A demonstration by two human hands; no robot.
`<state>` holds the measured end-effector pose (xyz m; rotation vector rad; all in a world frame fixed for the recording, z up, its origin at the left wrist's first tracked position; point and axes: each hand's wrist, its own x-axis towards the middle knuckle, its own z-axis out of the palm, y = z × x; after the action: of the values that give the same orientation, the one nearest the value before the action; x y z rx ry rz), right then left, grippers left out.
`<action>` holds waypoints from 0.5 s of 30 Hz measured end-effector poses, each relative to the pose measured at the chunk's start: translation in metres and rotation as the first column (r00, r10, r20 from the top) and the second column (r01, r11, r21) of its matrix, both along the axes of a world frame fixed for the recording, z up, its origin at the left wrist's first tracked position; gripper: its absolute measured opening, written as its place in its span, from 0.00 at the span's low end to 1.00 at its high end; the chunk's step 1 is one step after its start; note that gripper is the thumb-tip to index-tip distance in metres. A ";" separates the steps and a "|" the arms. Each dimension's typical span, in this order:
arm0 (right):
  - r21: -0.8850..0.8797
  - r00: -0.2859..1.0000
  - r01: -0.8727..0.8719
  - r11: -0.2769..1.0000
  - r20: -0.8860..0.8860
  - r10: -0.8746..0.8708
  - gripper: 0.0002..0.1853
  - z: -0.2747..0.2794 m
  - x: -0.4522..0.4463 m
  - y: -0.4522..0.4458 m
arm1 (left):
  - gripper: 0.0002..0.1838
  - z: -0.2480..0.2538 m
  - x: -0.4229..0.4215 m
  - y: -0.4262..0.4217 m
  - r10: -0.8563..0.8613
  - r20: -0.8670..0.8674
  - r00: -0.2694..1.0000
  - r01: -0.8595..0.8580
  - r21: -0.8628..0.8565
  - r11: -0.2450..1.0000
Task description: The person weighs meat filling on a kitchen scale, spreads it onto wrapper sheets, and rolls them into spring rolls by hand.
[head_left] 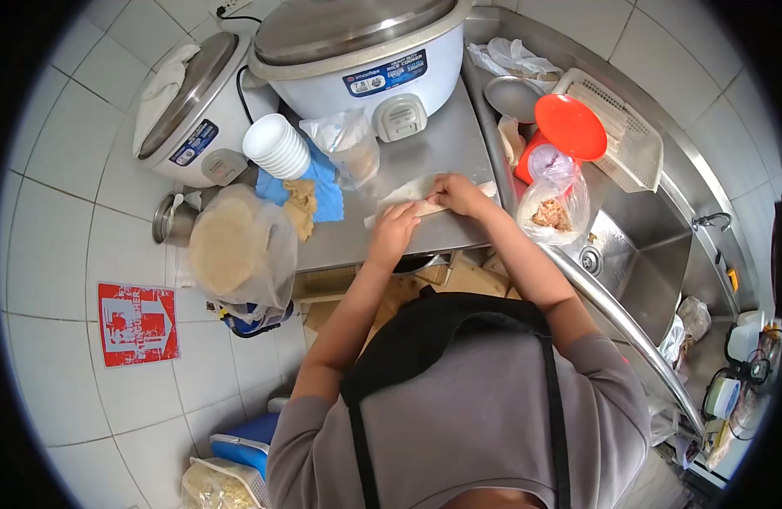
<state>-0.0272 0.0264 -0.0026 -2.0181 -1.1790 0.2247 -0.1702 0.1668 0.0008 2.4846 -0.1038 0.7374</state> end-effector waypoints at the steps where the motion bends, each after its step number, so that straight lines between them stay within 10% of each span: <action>1: 0.035 0.997 0.028 0.999 0.070 -0.030 0.07 0.006 -0.001 0.001 | 0.14 0.000 0.007 0.003 -0.020 -0.039 0.999 0.018 -0.058 0.998; 11: -0.029 0.999 -0.042 0.999 -0.034 0.041 0.11 0.003 0.005 0.000 | 0.13 -0.006 -0.017 0.045 0.045 -0.080 0.996 -0.064 -0.247 0.967; 15: -0.107 0.964 0.133 0.985 0.244 -0.104 0.18 0.031 0.024 0.000 | 0.14 -0.016 -0.028 0.039 0.168 -0.037 0.985 -0.172 -0.234 0.957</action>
<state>-0.0037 0.0264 0.0281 -2.2637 -1.2084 -0.0058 -0.1985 0.2056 -0.0156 2.2895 0.1957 0.7520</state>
